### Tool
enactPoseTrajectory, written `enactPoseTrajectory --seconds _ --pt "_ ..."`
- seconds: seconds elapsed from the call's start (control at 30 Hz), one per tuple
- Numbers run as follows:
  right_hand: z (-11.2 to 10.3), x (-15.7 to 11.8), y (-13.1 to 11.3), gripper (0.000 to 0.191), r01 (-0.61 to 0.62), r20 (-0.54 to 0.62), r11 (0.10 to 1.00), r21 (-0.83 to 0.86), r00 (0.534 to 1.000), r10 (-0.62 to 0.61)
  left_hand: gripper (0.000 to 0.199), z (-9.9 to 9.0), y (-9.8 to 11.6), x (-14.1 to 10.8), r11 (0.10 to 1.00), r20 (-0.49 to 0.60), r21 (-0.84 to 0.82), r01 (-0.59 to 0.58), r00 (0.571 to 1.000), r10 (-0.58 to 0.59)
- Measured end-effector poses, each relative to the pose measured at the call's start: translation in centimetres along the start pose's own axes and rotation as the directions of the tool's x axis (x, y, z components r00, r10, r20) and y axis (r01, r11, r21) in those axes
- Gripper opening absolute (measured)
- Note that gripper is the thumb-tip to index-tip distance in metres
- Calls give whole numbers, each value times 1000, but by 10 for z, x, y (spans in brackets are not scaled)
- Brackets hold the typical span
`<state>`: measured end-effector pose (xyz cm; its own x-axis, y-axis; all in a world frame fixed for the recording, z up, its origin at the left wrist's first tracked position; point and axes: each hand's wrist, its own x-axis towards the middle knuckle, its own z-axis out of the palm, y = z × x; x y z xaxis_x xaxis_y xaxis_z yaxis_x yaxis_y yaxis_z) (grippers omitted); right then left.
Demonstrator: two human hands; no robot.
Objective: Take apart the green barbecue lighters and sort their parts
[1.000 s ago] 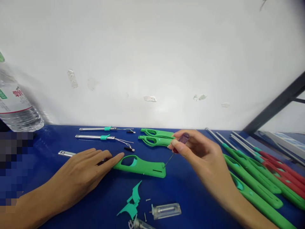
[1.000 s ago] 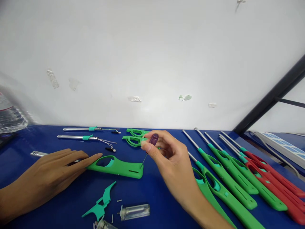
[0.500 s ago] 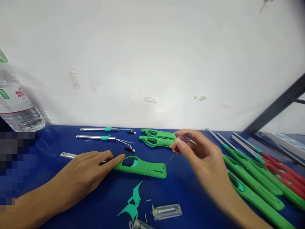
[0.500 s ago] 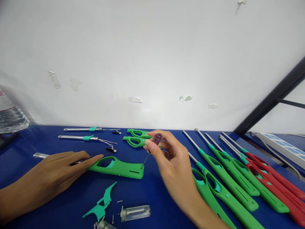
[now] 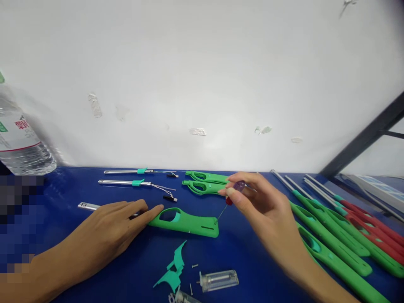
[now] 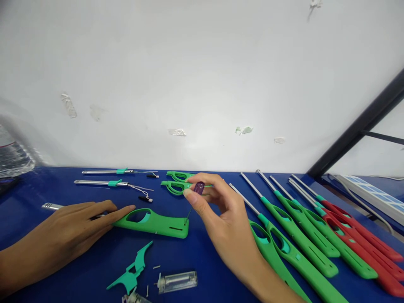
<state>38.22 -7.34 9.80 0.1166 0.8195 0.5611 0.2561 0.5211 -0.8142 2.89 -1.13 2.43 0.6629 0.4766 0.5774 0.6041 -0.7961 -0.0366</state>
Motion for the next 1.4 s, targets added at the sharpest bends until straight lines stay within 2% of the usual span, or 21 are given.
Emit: enactPoseTrajectory --seconds 0.13,0.23,0.33,0.4,0.57,0.7,0.8,0.93,1.07,1.17,1.4 --pt "0 2 -5 10 20 -39 1000 4 999 -20 51 -3 -2 -3 1000 -1 -13 -7 1000 7" --pt "-4 3 -4 13 12 -48 1000 -8 999 -12 50 -8 -10 -10 997 39 -19 -79 996 80" --pt "-8 4 -1 10 14 -17 1000 -2 1000 -14 48 -11 -15 -10 986 66 32 -164 985 161" --pt "-10 4 0 9 18 9 999 28 1000 -18 44 -11 -16 -8 981 70 67 -181 982 176" --pt "-6 1 -4 6 14 21 999 34 1000 -15 44 -10 -14 -6 978 68 81 -194 980 188" --pt "-7 0 -4 7 8 -18 1000 23 1000 -7 44 -11 -14 -8 978 77 82 -192 979 186" --pt "-8 1 -3 11 2 -16 1000 -3 1000 -2 43 -10 -14 -8 978 78 86 -190 980 184" --pt "-8 3 -5 21 -6 13 998 58 1000 6 43 -8 -15 -8 977 71 84 -195 979 189" --pt "-9 2 -3 7 -26 4 999 45 1000 26 42 -9 -16 -7 980 76 62 -187 980 182" --pt "-9 1 0 18 -15 11 999 31 1000 14 44 -10 -16 -8 984 77 45 -175 982 171" --pt "-8 2 -2 9 -14 12 998 64 1000 13 42 -11 -15 -8 984 66 27 -174 983 172"
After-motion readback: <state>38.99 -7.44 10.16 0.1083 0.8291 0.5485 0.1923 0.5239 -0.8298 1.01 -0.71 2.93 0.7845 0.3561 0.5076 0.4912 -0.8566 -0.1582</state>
